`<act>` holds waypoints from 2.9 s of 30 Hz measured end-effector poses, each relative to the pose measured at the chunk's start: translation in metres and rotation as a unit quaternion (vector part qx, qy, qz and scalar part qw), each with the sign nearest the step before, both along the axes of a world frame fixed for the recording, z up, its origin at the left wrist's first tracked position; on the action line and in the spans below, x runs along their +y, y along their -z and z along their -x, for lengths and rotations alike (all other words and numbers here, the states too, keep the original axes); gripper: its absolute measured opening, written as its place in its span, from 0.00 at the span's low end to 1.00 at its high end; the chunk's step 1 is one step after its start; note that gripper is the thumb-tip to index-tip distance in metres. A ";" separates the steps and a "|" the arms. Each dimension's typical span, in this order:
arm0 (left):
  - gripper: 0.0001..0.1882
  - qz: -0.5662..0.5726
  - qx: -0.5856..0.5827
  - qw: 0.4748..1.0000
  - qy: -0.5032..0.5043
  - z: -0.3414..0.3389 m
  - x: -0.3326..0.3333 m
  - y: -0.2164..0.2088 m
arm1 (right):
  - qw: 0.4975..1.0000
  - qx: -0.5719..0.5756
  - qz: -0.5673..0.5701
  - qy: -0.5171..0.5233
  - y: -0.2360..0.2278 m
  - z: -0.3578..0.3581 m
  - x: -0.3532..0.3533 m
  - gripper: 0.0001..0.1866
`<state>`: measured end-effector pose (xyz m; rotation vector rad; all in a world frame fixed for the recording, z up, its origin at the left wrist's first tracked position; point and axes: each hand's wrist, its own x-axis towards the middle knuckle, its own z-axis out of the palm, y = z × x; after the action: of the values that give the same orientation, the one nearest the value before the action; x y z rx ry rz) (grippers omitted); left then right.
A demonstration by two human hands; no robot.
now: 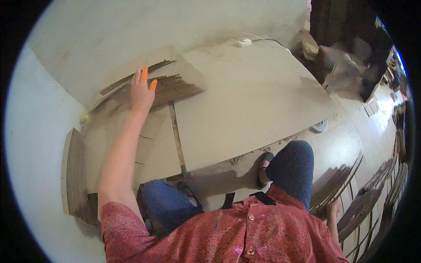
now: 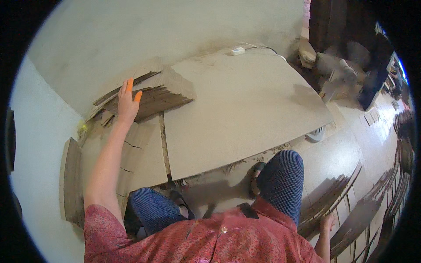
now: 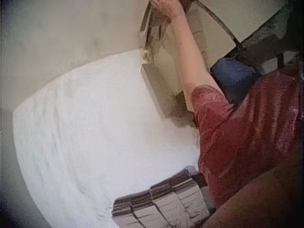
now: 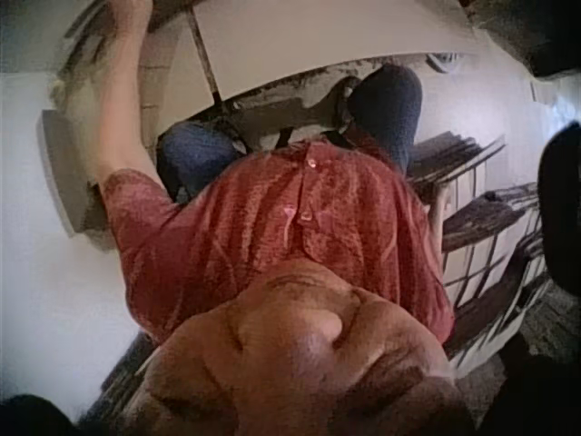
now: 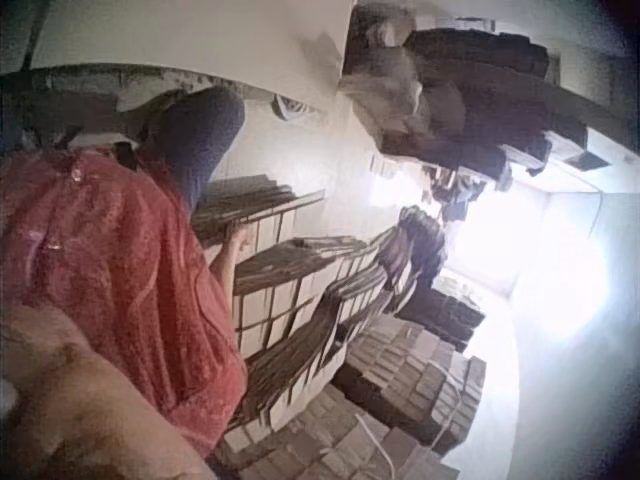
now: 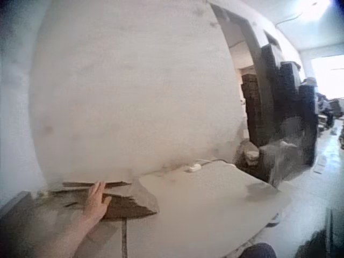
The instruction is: The person sits on the floor and repeatedly folds pre-cut cardboard sheets into multi-compartment dividers. They pick up a flat sheet, fold it along scored lines to form a grid of cells, and place the finished divider onto a growing stack. The process is repeated continuously.
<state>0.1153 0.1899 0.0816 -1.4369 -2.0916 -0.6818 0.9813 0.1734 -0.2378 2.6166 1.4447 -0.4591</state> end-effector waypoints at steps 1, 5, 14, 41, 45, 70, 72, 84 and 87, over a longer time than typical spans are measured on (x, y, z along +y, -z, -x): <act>0.30 0.011 0.018 1.000 -0.022 0.014 0.009 0.000 | 1.000 -0.024 -0.002 0.015 0.001 0.008 0.005 0.28; 0.29 0.082 0.060 0.994 -0.041 0.025 0.049 -0.019 | 0.989 -0.100 -0.108 0.024 0.014 0.003 -0.012 0.23; 0.13 -0.017 -0.045 0.998 -0.034 0.054 0.063 -0.042 | 0.928 -0.009 -0.329 -0.173 -0.071 0.103 0.055 0.29; 0.15 0.238 -0.091 0.922 -0.290 0.048 -0.217 0.088 | 0.698 0.496 -0.197 -0.477 -0.191 0.429 0.030 0.05; 0.15 0.266 -0.095 0.926 -0.251 0.021 -0.201 0.053 | 0.691 0.501 -0.203 -0.480 -0.213 0.440 0.023 0.05; 0.21 0.345 -0.593 0.689 0.233 -0.236 -0.089 -0.004 | 0.725 0.437 -0.191 -0.497 -0.211 0.420 0.055 0.06; 0.33 0.284 -0.408 0.833 0.243 -0.196 -0.092 0.058 | 0.735 0.433 -0.146 -0.501 -0.205 0.416 0.054 0.08; 0.16 0.399 -0.135 0.905 -0.064 -0.098 -0.120 0.130 | 0.669 0.238 -0.195 -0.676 -0.269 0.495 0.074 0.14; 0.11 0.360 -0.181 0.912 -0.078 -0.089 -0.120 0.121 | 0.677 0.300 -0.164 -0.652 -0.263 0.496 0.076 0.12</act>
<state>0.2040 0.0700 -0.0389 -1.5504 -2.9108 -0.0919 0.4857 0.2493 0.0249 0.8261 3.2242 -0.8505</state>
